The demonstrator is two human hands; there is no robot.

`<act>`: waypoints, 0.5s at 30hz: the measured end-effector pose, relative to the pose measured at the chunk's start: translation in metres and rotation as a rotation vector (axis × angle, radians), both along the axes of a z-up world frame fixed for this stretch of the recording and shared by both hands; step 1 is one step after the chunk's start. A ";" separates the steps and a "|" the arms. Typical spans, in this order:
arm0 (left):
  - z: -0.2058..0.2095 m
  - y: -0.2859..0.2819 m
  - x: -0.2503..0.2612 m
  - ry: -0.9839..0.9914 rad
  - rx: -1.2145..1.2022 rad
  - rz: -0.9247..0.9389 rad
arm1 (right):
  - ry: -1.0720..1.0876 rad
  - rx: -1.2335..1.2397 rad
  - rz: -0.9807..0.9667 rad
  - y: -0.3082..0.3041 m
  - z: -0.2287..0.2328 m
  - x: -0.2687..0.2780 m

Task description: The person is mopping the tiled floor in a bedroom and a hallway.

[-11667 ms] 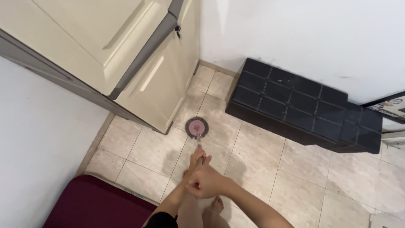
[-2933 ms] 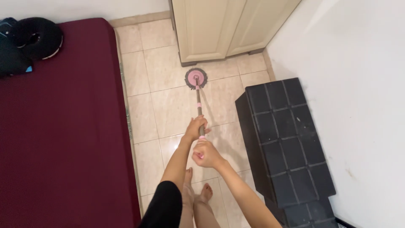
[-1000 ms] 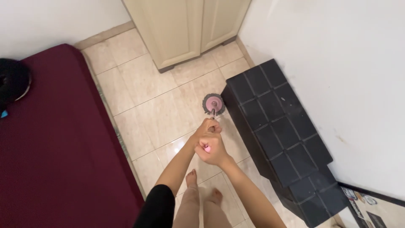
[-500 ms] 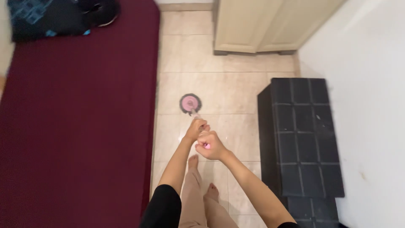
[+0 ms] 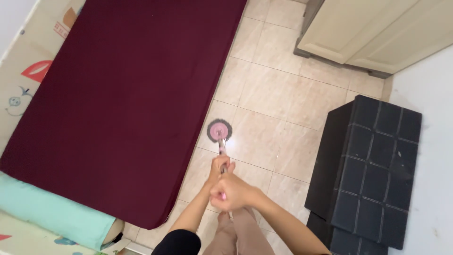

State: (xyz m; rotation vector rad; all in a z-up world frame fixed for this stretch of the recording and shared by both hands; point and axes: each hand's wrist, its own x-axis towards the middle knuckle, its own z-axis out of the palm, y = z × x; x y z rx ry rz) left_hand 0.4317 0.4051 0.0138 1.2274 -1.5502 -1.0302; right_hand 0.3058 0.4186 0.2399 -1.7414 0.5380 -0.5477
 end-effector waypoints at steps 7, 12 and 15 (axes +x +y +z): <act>-0.035 -0.023 0.010 0.027 -0.258 -0.008 | 0.038 -0.214 -0.221 0.023 -0.051 0.029; -0.047 -0.077 0.016 -0.035 -0.068 -0.172 | 0.071 -0.413 -0.415 0.002 -0.115 0.042; -0.061 -0.067 0.004 0.003 -0.269 -0.144 | 0.013 -0.346 -0.472 0.010 -0.113 0.031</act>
